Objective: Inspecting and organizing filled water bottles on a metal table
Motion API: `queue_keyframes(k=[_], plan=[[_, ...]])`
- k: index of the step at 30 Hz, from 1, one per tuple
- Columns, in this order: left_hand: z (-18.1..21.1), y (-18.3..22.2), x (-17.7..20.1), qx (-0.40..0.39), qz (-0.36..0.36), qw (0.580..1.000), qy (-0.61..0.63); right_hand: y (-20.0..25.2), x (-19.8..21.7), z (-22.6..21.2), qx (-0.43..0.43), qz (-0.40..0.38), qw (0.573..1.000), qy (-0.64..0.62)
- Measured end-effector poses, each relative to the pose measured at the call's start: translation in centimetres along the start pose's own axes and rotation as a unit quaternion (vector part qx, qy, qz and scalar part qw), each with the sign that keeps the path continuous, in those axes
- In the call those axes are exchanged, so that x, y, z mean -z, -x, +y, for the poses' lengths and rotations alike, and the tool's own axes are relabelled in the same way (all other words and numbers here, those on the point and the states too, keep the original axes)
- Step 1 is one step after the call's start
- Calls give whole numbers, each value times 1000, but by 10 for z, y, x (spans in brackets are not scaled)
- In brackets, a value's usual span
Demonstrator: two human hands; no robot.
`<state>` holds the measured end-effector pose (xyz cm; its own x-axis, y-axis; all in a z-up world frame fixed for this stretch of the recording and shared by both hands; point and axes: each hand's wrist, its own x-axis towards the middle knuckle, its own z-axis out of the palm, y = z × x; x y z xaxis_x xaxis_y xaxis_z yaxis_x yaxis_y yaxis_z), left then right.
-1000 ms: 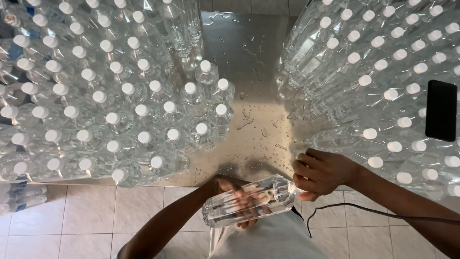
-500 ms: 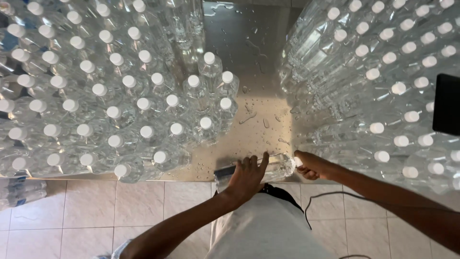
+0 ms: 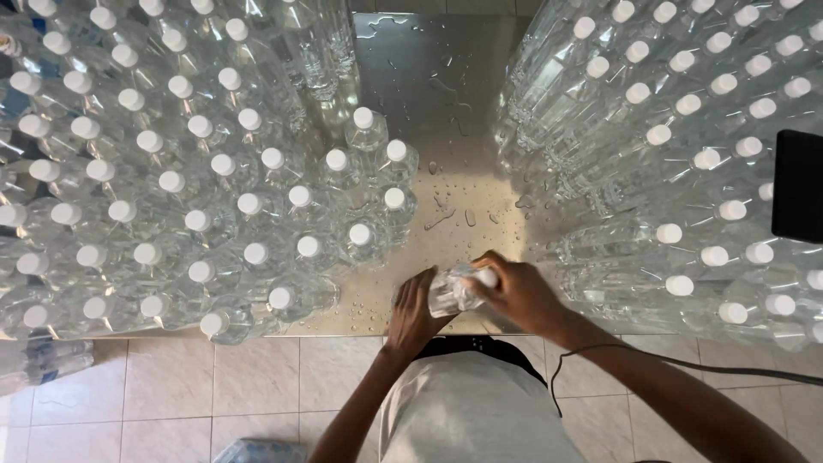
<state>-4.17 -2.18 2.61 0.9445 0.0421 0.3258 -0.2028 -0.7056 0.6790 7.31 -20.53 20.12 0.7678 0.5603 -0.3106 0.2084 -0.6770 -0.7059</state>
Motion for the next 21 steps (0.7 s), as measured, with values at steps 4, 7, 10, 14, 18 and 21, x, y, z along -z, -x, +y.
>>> queue_keyframes(k=[4,7,10,14,18,21], plan=[[-1,10,-26,225,179,957,40,-28,-34,-50,150,47,986,62],[4,3,-34,389,261,869,159,-55,-57,-63,216,109,963,116],[-5,-17,-14,430,313,800,278,-67,-56,-63,248,151,951,103],[3,-47,-21,427,333,754,373,-56,-27,-33,197,143,969,39],[38,-92,13,432,366,732,380,-42,35,31,99,257,942,193],[44,-106,14,431,371,734,372,-5,99,86,-47,339,876,340]])
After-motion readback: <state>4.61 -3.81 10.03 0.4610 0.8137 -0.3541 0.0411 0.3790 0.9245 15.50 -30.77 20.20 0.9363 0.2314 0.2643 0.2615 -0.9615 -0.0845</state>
